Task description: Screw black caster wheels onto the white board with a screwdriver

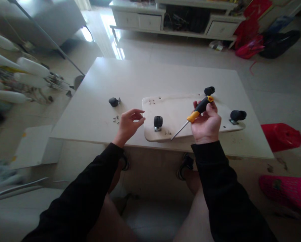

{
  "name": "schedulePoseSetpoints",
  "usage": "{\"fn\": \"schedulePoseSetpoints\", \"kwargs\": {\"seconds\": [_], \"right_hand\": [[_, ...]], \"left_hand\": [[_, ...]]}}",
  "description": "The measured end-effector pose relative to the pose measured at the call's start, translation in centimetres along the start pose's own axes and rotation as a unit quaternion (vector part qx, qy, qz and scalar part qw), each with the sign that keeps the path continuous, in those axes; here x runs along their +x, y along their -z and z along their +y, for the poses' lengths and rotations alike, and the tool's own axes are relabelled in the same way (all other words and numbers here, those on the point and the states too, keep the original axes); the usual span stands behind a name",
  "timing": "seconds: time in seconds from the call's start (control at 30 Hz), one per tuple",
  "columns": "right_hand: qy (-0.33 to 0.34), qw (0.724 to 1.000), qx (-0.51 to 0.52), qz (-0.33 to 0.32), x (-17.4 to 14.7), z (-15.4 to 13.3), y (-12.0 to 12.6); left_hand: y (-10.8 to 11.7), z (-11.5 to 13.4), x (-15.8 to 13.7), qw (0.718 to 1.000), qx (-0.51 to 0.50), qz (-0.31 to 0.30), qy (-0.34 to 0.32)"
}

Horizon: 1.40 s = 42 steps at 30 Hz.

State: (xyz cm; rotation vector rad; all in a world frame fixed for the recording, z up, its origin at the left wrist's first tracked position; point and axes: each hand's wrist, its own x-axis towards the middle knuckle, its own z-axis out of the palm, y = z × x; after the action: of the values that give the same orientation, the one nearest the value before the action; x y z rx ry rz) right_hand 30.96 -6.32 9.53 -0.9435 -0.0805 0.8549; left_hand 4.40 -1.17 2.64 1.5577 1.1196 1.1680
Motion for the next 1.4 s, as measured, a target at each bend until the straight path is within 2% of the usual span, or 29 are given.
{"fn": "schedulePoseSetpoints", "kwargs": {"seconds": [0.13, 0.43, 0.8, 1.4], "right_hand": [[0.016, 1.000, 0.016, -0.012, 0.1, 0.1, 0.1], [-0.032, 0.999, -0.012, -0.027, -0.5, 0.0, 0.2], [0.064, 0.990, -0.042, -0.115, -0.8, 1.2, 0.3], [0.044, 0.991, -0.056, -0.116, -1.2, 1.9, 0.2]], "left_hand": [[-0.1, -0.1, -0.1, 1.000, -0.009, -0.011, -0.011], [-0.7, 0.1, -0.4, 0.999, -0.030, -0.016, -0.011], [-1.2, 0.7, -1.0, 0.999, -0.020, -0.013, -0.046], [-1.3, 0.8, -1.0, 0.997, 0.019, -0.025, -0.066]]}}
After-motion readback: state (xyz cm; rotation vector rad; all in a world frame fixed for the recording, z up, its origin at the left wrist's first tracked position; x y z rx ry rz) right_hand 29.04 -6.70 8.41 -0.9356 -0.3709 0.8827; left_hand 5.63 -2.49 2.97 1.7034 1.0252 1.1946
